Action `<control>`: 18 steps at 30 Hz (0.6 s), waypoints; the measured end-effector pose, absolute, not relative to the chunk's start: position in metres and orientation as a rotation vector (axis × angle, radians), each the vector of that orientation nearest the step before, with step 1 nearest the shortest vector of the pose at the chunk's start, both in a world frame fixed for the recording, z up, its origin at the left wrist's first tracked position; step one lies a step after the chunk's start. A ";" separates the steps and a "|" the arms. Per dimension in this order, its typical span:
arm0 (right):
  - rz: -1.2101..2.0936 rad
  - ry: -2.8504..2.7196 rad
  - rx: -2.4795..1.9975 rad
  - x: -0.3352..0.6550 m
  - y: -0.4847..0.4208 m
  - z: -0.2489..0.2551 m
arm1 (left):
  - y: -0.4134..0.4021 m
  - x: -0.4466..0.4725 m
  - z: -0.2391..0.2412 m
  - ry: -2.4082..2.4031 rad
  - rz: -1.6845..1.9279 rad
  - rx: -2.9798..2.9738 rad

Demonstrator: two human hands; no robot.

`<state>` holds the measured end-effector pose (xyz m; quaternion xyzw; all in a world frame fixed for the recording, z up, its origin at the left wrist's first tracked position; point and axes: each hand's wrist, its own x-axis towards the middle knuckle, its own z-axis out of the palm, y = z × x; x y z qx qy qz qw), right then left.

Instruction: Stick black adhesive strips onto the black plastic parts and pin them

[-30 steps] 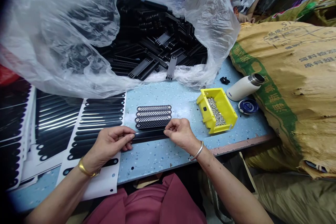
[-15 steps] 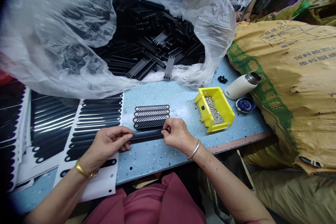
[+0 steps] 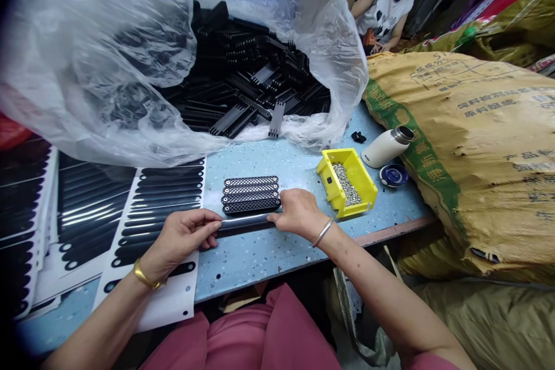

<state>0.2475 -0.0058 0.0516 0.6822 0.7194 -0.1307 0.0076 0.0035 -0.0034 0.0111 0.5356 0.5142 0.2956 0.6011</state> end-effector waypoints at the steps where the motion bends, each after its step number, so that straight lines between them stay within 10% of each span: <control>1: -0.440 2.225 2.159 0.250 -0.006 0.051 | -0.003 0.004 0.012 1.194 0.686 1.239; 11: -1.626 1.856 2.692 0.263 -0.034 0.033 | -0.003 0.003 0.007 1.152 0.690 1.251; 18: -0.681 2.516 2.656 0.254 -0.047 0.029 | -0.015 -0.012 0.034 1.224 0.779 1.220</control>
